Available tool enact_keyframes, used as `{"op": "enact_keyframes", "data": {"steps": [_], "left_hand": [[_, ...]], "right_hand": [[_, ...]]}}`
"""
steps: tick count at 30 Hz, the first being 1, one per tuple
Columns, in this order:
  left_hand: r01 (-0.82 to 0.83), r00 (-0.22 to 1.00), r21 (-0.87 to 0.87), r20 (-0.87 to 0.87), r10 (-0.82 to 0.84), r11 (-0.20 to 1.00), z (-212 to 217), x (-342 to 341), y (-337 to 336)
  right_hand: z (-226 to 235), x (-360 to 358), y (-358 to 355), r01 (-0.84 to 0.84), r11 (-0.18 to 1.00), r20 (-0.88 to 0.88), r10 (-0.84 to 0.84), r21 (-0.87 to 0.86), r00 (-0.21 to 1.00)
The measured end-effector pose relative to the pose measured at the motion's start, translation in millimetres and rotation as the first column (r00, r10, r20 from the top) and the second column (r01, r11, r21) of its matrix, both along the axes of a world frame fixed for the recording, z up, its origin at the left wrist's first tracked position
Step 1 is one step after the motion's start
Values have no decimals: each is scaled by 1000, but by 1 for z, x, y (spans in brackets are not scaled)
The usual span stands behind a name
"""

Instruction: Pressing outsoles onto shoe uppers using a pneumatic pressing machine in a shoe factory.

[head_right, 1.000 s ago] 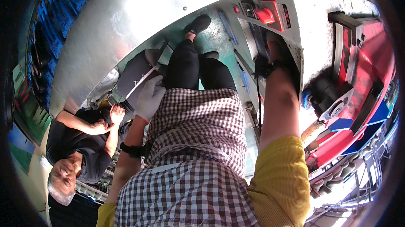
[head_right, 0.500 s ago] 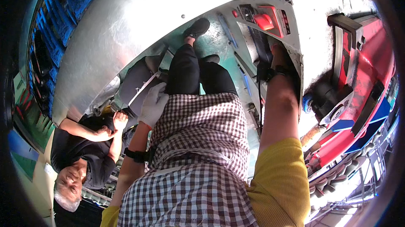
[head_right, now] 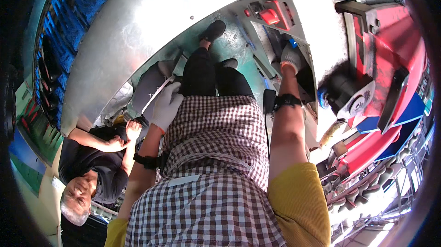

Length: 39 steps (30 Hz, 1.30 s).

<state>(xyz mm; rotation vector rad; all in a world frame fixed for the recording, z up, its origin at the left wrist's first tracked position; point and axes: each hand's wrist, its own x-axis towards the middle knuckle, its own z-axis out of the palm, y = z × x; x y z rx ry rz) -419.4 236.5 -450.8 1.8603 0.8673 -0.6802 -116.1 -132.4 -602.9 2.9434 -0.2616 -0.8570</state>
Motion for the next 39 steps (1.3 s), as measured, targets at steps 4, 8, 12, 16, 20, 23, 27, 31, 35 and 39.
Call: {"op": "enact_keyframes", "data": {"steps": [4,8,12,16,20,23,27,31,35,39], "left_hand": [[21,999,11,45,-22,1000,9,11,-1],[94,991,-26,94,-91,995,27,37,-11],[188,971,94,134,-200,978,31,36,-8],[221,952,137,185,-244,966,51,52,-1],[174,881,121,425,-209,977,89,96,-3],[46,701,32,711,-55,998,147,154,-21],[255,228,326,895,-384,910,238,251,-77],[425,-208,561,824,-527,710,292,323,-154],[614,-315,716,608,-729,331,282,366,-202],[665,-401,746,322,-858,-30,283,386,-230]], "right_hand": [[32,-3,63,153,950,3,-160,273,987],[-32,9,20,-2,936,141,-50,352,989],[-52,-8,8,-84,994,183,71,67,981],[22,-49,40,-159,979,214,129,131,968],[141,-100,69,-296,639,455,-95,710,885],[235,-130,65,-439,461,387,208,771,898],[347,-148,31,-596,371,535,263,712,803],[383,-167,10,-412,533,642,-369,739,673],[401,-127,13,81,519,253,-540,851,803],[378,-92,24,482,273,-258,-579,832,774]]}}
